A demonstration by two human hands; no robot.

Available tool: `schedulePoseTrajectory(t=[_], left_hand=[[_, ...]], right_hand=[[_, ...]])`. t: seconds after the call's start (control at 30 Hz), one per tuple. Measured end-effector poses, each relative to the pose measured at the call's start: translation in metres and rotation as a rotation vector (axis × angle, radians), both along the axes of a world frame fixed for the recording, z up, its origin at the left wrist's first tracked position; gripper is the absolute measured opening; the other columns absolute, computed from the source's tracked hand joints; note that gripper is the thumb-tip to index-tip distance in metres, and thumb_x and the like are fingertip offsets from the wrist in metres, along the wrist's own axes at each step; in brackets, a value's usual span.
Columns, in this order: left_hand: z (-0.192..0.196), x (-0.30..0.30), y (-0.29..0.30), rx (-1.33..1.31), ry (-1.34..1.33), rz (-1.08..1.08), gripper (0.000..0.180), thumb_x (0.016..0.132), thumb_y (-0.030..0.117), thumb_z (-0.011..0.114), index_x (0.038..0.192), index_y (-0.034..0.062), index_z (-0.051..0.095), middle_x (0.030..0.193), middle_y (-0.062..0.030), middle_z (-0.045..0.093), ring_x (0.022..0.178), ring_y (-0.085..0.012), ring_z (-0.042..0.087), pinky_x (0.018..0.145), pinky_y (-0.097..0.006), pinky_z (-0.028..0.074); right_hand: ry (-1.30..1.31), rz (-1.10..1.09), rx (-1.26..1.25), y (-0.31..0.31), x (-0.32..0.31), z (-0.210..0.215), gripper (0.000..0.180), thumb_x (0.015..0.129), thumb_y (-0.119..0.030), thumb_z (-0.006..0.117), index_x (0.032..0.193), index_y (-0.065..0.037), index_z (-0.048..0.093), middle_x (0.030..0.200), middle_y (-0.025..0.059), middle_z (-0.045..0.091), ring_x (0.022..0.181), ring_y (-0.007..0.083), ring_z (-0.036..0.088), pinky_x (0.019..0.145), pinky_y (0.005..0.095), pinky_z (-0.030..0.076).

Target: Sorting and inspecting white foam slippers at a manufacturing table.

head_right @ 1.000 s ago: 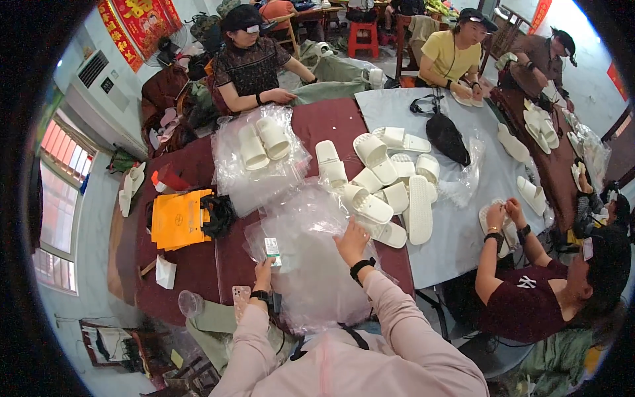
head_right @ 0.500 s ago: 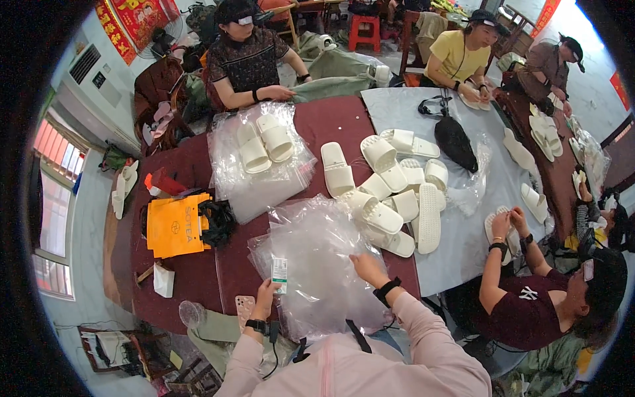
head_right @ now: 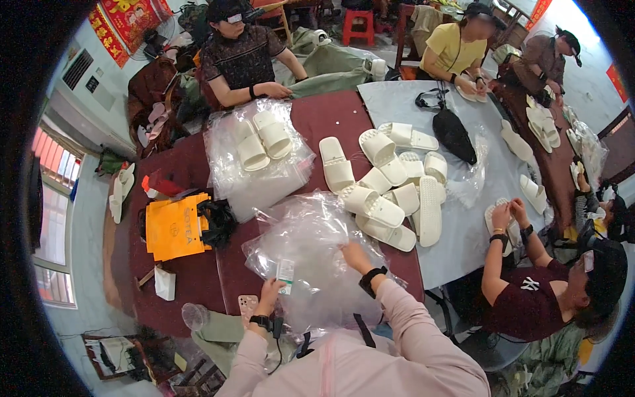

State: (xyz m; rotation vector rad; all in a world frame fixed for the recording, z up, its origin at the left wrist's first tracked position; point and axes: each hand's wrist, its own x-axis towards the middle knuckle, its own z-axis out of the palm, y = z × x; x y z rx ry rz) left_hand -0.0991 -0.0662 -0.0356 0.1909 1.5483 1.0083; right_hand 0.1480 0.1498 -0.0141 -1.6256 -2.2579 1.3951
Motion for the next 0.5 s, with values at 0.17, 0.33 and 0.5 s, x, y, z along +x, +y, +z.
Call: schedulePoseTrajectory(t=[0.17,0.33,0.5], left_hand=[[0.049,-0.014,0.044,0.049,1.415,-0.265,0.052,0.059,0.037,0.069,0.099,0.0056,0.057,0.129,-0.0183,0.033,0.116,-0.0367,0.032,0.096,-0.046,0.026],[0.083,-0.03,0.113,-0.132,1.336,-0.311,0.06,0.059,0.036,0.07,0.108,0.0082,0.05,0.115,-0.0154,0.043,0.113,-0.035,0.037,0.092,-0.046,0.031],[0.043,-0.052,0.131,-0.267,1.214,-0.502,0.07,0.058,0.036,0.072,0.116,0.0072,0.044,0.113,-0.0195,0.045,0.106,-0.0361,0.045,0.086,-0.046,0.04]], right_hand=[[-0.067,-0.092,0.053,0.013,0.018,-0.013,0.043,0.086,-0.039,0.043,0.094,0.0,0.06,0.092,0.0238,0.059,0.09,0.0396,0.055,0.077,0.0461,0.043],[-0.239,-0.119,0.115,0.013,0.012,0.04,0.044,0.086,-0.04,0.042,0.092,0.001,0.06,0.091,0.0229,0.06,0.086,0.0378,0.058,0.074,0.046,0.044],[-0.336,-0.2,0.314,-0.005,0.006,0.065,0.061,0.08,-0.047,0.052,0.116,0.002,0.044,0.088,0.0171,0.062,0.083,0.0336,0.06,0.072,0.0432,0.045]])
